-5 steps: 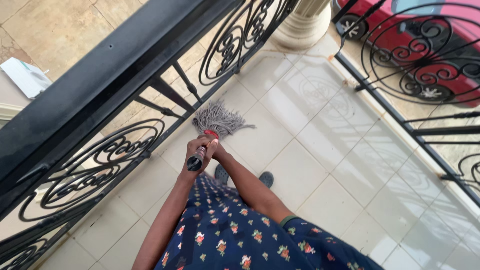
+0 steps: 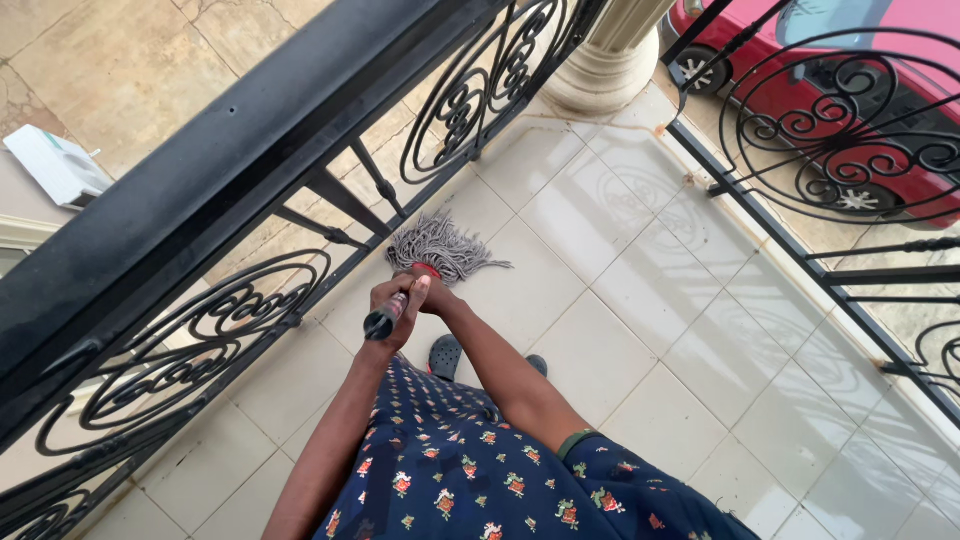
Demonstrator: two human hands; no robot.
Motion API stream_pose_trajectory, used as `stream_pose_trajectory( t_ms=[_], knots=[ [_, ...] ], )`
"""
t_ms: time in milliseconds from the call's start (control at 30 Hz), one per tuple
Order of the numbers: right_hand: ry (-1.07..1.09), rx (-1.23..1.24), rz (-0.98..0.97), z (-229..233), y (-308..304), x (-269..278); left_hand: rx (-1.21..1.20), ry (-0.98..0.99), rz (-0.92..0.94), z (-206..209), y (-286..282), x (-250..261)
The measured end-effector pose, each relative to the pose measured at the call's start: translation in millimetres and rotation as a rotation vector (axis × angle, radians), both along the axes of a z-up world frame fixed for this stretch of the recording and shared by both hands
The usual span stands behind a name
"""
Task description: The person mops a tiled balcony floor using a mop, periodically rinsing and wringing the mop in a bucket of water.
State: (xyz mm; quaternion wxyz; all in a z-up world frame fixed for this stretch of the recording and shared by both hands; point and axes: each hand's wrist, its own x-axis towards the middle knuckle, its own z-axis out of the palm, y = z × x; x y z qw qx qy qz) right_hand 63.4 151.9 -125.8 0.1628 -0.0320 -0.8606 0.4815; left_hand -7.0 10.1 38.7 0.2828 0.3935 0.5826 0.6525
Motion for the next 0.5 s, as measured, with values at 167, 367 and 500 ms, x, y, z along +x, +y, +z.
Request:
stream_pose_trajectory(
  t_ms=[167,367,500],
  knots=[
    [-0.188,-0.086,-0.142,-19,18,-19,0.004,0.038,0.035,2,2,-14],
    [-0.166,-0.002,-0.361,-23,2,-16,0.060,0.025,-0.022,-21,11,-19],
    [-0.188,-0.019,-0.463,-18,-16,19,0.038,0.078,-0.145,-24,15,-13]
  ],
)
